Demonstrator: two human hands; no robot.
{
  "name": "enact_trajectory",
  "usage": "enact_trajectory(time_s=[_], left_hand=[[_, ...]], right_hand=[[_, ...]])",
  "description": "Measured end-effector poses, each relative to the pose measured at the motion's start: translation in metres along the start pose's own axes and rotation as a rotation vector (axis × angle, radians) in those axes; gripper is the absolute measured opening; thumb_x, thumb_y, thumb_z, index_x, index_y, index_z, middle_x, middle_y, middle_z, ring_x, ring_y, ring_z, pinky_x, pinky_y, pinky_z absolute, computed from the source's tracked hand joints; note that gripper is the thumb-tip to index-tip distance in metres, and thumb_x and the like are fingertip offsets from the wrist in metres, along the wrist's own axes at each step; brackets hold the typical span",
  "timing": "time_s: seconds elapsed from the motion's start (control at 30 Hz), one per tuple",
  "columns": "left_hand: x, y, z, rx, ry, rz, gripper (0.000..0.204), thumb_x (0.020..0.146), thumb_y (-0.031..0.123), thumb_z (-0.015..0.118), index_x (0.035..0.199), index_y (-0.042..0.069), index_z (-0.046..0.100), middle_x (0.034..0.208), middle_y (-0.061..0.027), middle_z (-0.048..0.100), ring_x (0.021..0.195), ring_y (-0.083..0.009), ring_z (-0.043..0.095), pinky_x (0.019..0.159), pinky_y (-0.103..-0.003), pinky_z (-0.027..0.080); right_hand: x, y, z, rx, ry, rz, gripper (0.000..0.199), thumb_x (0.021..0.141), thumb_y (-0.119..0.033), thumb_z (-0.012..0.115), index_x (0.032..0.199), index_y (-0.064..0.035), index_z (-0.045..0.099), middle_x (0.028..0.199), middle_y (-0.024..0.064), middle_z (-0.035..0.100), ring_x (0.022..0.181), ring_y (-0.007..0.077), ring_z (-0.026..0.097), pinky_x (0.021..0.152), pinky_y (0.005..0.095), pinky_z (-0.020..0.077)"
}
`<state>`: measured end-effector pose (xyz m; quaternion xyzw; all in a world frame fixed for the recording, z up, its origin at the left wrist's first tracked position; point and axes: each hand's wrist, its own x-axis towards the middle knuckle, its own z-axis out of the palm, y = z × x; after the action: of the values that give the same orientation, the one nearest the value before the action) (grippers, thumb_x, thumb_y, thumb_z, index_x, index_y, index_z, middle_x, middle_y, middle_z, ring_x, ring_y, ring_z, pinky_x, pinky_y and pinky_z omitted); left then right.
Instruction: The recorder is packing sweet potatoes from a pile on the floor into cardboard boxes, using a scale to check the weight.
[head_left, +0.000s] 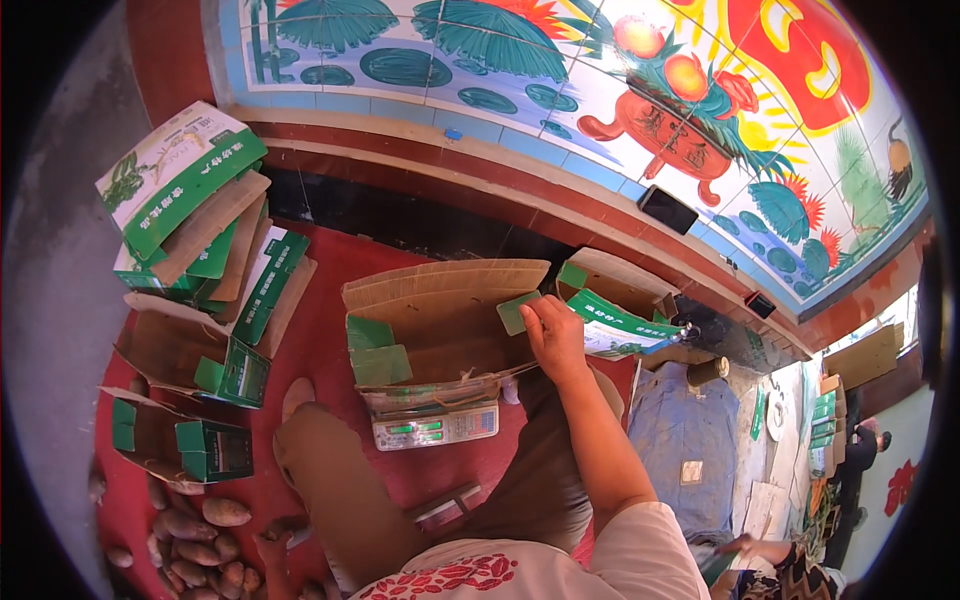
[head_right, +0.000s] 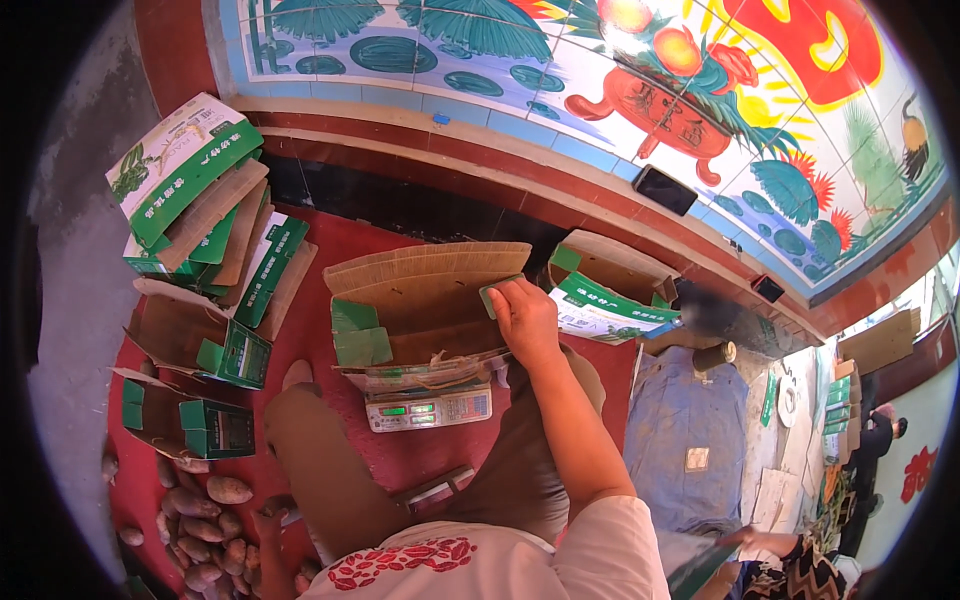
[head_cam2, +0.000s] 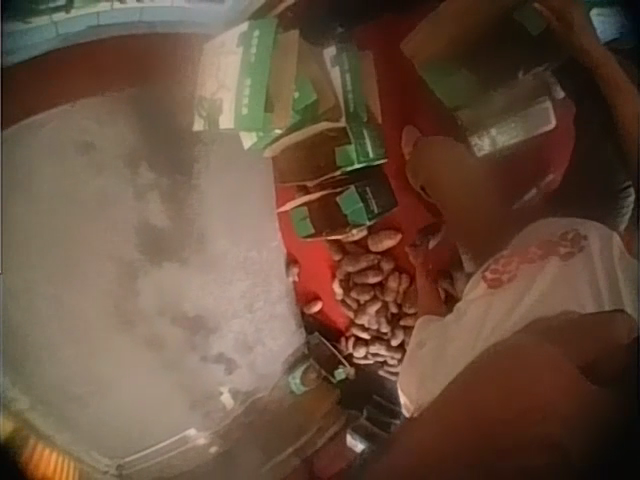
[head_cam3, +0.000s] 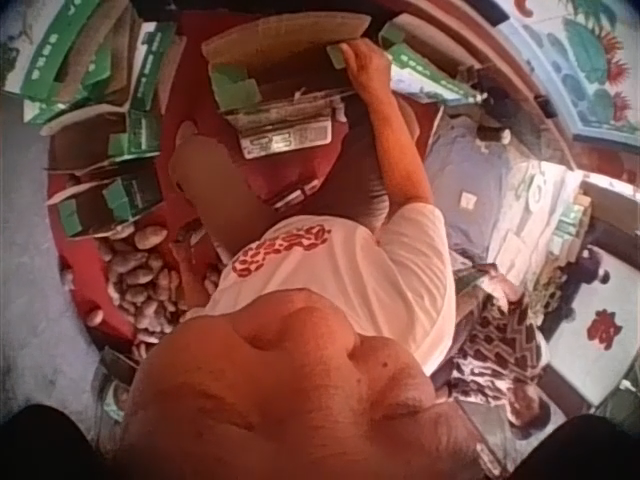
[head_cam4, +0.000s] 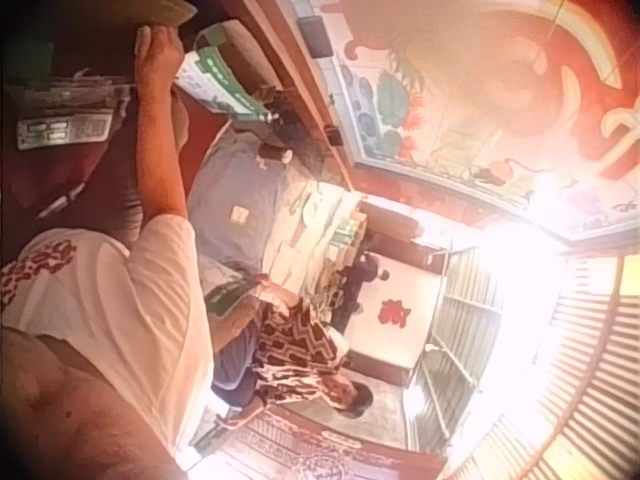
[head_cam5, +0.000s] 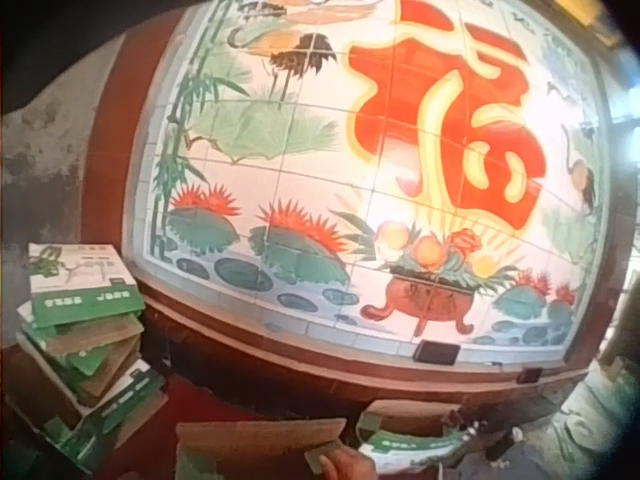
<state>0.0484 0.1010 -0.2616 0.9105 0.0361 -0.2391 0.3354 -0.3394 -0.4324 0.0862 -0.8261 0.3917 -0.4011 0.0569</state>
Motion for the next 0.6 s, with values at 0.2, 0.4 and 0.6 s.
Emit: enact_trajectory(time_s=[0.2, 0.4, 0.6], left_hand=[[0.042, -0.027, 0.038, 0.153, 0.013, 0.248, 0.068, 0.072, 0.030, 0.079, 0.125, 0.007, 0.042, 0.100, -0.0138, 0.060, 0.074, -0.0236, 0.064, 0.050, -0.037, 0.052], [-0.013, 0.057, 0.038, 0.065, -0.201, -0.060, 0.064, 0.065, 0.027, 0.082, 0.116, 0.009, 0.048, 0.103, -0.0158, 0.062, 0.077, -0.0265, 0.065, 0.048, -0.036, 0.050], [0.050, -0.014, 0.045, 0.029, -0.097, 0.354, 0.047, 0.081, 0.029, 0.070, 0.118, 0.008, 0.049, 0.099, -0.0166, 0.066, 0.087, -0.0319, 0.065, 0.071, -0.045, 0.052]], right_hand=[[0.001, -0.003, 0.003, 0.042, -0.007, 0.003, 0.011, 0.086, -0.014, 0.065, 0.081, -0.0036, 0.063, 0.074, 0.0130, 0.059, 0.067, 0.0337, 0.059, 0.059, 0.0411, 0.0464], [-0.005, -0.001, -0.006, 0.066, 0.009, 0.042, 0.011, 0.085, -0.014, 0.066, 0.081, -0.0039, 0.063, 0.073, 0.0125, 0.059, 0.067, 0.0334, 0.059, 0.058, 0.0412, 0.0467], [-0.002, -0.011, 0.004, 0.165, -0.003, -0.017, 0.012, 0.083, -0.014, 0.068, 0.079, -0.0038, 0.062, 0.071, 0.0118, 0.058, 0.066, 0.0326, 0.059, 0.058, 0.0408, 0.0469]])
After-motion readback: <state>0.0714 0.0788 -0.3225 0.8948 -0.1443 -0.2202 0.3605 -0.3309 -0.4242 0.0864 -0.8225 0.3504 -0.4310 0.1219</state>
